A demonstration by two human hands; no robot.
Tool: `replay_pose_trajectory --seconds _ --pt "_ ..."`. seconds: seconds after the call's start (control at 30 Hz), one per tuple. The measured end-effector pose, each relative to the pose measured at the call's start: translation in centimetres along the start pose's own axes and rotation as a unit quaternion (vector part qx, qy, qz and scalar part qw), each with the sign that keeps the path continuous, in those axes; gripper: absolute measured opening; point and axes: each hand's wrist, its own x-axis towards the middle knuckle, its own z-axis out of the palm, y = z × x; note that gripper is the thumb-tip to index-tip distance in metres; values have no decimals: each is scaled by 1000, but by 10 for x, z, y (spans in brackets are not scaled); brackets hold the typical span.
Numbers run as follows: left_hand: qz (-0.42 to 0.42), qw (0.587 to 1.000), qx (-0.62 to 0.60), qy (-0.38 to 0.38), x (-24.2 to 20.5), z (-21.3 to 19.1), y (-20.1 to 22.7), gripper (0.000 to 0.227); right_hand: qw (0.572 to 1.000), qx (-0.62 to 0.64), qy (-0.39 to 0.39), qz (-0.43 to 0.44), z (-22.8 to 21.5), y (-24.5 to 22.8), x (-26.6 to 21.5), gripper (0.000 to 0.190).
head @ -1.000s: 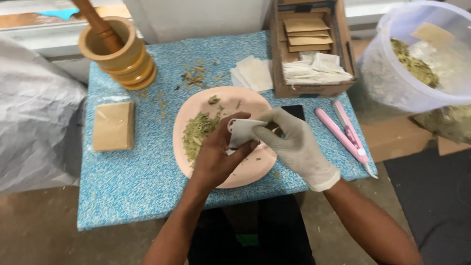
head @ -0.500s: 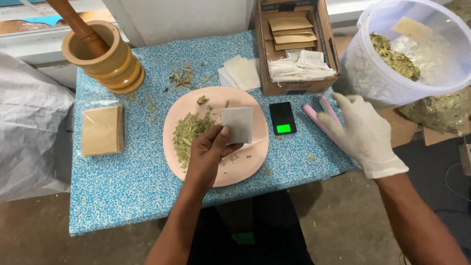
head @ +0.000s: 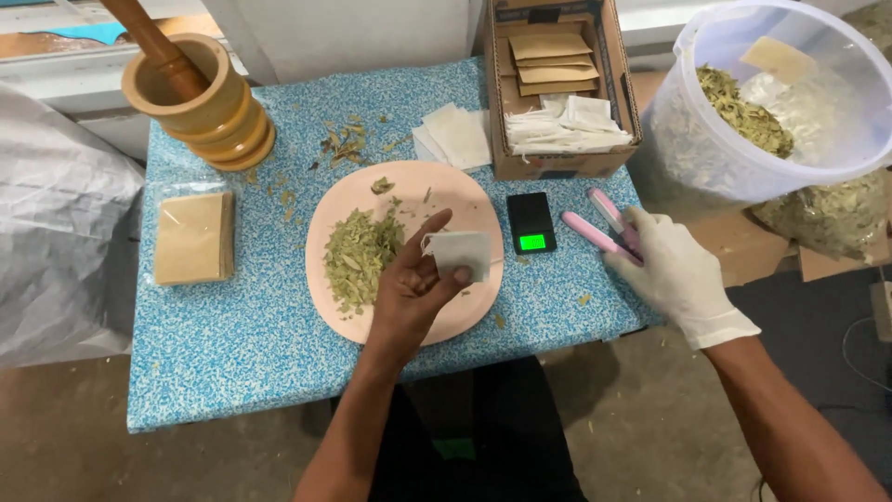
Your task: Filling small filter bags with dried tea leaves, weighing them on a digital scale, and sealing them with a heat sealer.
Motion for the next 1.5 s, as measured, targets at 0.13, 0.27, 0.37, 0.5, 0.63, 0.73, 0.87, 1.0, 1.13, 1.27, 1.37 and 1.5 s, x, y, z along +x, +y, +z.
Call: replay_pose_trajectory --seconds 0.13,0.27,0.37,0.5,0.63,0.73,0.87,1.0,1.13,1.27,1.37,1.5 --pt "19 1000 4 -2 -3 0 -1 68 993 -100 58 -24 24 12 7 106" --pt "9 1000 25 -2 -7 -1 6 63 1000 0 22 -18 3 -1 -7 47" --pt "22 996 81 -16 -8 -7 1 63 983 177 -49 29 -54 -37 -45 43" --pt "28 986 155 -61 -8 -3 1 64 968 187 -162 -28 -83 -51 -69 59" --pt "81 980 165 -82 -6 3 -5 52 965 164 -194 -70 -80 -65 -69 56" --pt "95 979 147 -101 -11 -1 -5 24 953 188 -203 -120 -72 -74 -65 54" --pt "75 978 168 -102 -17 -2 -2 28 946 161 -180 -218 -58 -82 -56 61" --pt "82 985 114 -102 -22 -6 -10 22 940 139 -173 -258 -56 -93 -51 60" --pt "53 983 150 -87 -26 -5 1 33 929 142 -163 -300 -54 -99 -47 59" --pt "49 986 144 -70 -33 -8 2 54 932 143 -192 -272 -62 -115 -49 61" --pt "48 984 163 -52 -38 -12 5 59 926 150 -187 -290 -54 -115 -45 57" --pt "39 978 204 -21 -41 -19 12 60 913 171 -171 -328 -44 -121 -35 57"
